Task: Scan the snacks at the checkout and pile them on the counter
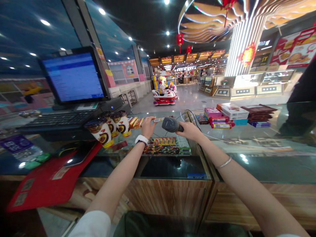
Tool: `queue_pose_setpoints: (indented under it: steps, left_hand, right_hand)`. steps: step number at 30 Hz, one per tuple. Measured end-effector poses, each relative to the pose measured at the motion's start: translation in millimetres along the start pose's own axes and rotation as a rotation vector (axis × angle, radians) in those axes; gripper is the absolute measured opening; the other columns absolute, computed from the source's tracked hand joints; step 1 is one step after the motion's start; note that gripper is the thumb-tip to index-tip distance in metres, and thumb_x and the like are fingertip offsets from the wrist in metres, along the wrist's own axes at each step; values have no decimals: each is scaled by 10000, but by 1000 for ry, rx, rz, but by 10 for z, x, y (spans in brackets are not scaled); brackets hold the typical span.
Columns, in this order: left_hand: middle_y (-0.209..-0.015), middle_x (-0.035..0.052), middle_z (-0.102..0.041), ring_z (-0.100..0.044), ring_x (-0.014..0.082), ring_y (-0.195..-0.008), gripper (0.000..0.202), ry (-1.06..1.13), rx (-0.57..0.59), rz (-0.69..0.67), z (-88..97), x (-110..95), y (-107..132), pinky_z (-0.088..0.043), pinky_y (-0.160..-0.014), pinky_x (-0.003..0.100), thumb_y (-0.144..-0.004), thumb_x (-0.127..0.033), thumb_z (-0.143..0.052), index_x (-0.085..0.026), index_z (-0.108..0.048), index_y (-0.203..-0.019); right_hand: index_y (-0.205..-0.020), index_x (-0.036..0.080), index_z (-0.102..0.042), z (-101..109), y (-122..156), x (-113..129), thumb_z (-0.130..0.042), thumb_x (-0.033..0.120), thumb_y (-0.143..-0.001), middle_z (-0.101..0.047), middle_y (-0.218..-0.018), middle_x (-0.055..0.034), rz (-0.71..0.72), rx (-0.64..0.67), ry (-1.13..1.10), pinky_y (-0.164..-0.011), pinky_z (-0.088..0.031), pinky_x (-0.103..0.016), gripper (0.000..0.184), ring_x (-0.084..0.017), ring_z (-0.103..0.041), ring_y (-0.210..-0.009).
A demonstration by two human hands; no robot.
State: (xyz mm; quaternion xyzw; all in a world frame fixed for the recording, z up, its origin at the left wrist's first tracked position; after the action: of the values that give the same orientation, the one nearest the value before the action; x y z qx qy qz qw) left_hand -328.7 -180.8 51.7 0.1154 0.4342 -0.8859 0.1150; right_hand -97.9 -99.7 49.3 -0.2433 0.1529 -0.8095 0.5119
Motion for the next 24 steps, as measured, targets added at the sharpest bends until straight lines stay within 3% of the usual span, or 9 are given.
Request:
queue_pose_setpoints:
  steps: [11,15,20,24]
  left_hand:
    - [-1026,50,-685,-624,241,-1039,127,22,10,-34,-25,-89,11,-446,-952,380,-875,-184,-652,-239,-652,-989]
    - [-1038,47,-688,-622,237,-1040,128,24,25,-51,-31,-155,17,-442,-964,379,-876,-190,-663,-239,-648,-993]
    - [-1042,49,-693,-619,240,-1051,135,32,19,-64,-34,-187,16,-440,-968,381,-870,-187,-673,-237,-649,-994]
    - [-1022,49,-691,-625,237,-1021,128,36,19,-72,-20,-214,20,-446,-953,379,-868,-192,-677,-233,-650,-987]
  right_hand:
    - [-1148,203,-605,-62,26,11,-595,331,-831,-737,-1031,-86,41,98,50,-756,-475,-312,342,-267,-688,-914]
    - [-1238,167,-549,-83,22,60,-599,290,-802,-693,-1097,-124,177,68,-30,-839,-482,-348,455,-277,-652,-982]
    - [-1206,158,-583,-131,-6,45,-592,207,-747,-637,-1108,-146,296,49,-52,-915,-473,-427,463,-308,-590,-1049]
    - [-1289,191,-570,-196,-5,-15,-564,123,-716,-603,-1207,-136,311,96,-47,-1091,-359,-526,576,-308,-552,-1171]
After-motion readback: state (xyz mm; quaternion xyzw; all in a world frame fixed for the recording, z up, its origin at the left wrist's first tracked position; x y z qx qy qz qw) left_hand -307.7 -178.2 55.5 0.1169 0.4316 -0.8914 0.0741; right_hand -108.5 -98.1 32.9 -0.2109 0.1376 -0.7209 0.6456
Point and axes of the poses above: each hand's wrist, its own y-axis away from the middle knuckle, its own z-axis out of the back of the hand, x = y × z, the point moved 5 cm from there along -y, towards the middle knuckle
